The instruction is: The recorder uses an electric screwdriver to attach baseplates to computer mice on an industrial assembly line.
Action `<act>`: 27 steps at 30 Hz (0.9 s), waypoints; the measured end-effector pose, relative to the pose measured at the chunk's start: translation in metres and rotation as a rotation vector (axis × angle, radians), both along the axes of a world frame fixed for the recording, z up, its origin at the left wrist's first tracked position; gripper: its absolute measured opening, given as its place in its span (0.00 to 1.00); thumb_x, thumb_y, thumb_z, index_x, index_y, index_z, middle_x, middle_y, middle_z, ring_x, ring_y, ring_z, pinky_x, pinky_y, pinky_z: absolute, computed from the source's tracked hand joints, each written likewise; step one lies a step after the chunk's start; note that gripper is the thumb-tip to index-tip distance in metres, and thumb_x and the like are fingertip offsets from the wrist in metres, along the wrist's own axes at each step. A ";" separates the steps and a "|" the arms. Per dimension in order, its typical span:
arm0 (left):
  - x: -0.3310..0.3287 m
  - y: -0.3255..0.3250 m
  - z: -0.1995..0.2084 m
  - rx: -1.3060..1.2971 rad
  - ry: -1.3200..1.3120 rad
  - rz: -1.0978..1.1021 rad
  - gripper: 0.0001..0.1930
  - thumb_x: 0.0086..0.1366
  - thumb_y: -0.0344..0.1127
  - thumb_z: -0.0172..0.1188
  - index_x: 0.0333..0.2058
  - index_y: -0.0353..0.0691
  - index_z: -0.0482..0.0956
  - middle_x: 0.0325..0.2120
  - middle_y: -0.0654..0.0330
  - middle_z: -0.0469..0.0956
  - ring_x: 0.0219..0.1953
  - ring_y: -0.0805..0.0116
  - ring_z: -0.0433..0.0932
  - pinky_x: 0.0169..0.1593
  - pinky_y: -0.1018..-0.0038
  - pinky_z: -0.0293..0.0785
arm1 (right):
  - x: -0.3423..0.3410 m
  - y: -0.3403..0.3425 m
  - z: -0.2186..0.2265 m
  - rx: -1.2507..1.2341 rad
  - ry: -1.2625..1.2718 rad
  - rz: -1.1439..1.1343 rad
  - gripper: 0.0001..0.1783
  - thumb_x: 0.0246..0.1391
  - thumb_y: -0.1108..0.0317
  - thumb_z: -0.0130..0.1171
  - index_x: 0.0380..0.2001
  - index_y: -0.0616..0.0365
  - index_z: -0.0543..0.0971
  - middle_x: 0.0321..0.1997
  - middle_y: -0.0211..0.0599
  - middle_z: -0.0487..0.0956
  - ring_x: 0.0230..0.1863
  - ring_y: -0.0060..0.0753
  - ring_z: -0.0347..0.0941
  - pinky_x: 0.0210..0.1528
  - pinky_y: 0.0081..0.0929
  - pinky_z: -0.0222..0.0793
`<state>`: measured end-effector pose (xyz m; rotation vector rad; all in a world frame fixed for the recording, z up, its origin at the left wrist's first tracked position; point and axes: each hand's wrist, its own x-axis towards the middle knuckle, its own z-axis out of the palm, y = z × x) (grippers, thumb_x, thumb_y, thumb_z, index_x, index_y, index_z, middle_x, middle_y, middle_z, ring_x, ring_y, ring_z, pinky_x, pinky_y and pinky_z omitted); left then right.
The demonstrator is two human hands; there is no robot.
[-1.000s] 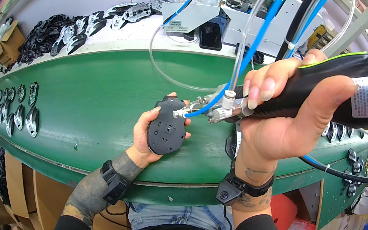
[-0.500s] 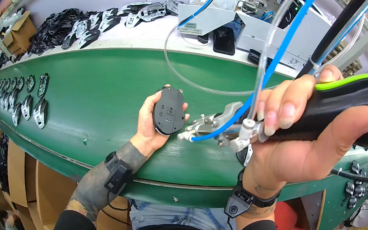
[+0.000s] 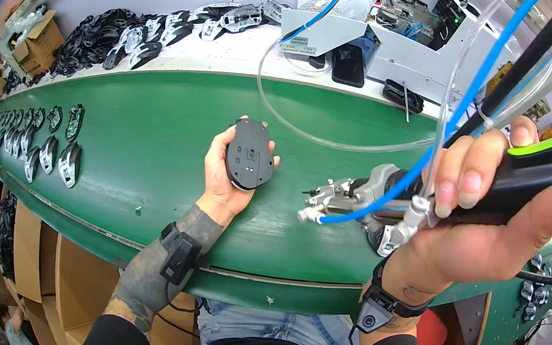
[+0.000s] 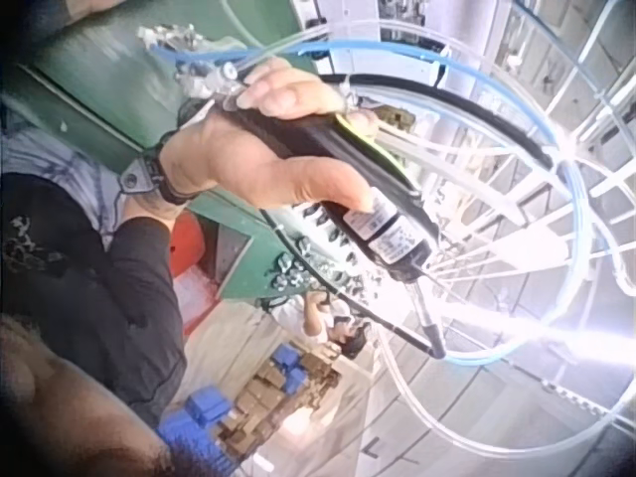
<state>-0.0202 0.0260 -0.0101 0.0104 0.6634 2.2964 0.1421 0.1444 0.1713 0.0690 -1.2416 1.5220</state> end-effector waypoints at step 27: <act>0.020 0.003 0.002 0.136 -0.016 -0.200 0.18 0.62 0.46 0.46 0.48 0.47 0.66 0.46 0.57 0.69 0.41 0.60 0.73 0.43 0.59 0.75 | -0.023 -0.015 -0.017 -0.072 0.029 0.372 0.33 0.55 0.35 0.40 0.39 0.60 0.65 0.17 0.29 0.66 0.14 0.22 0.55 0.21 0.19 0.54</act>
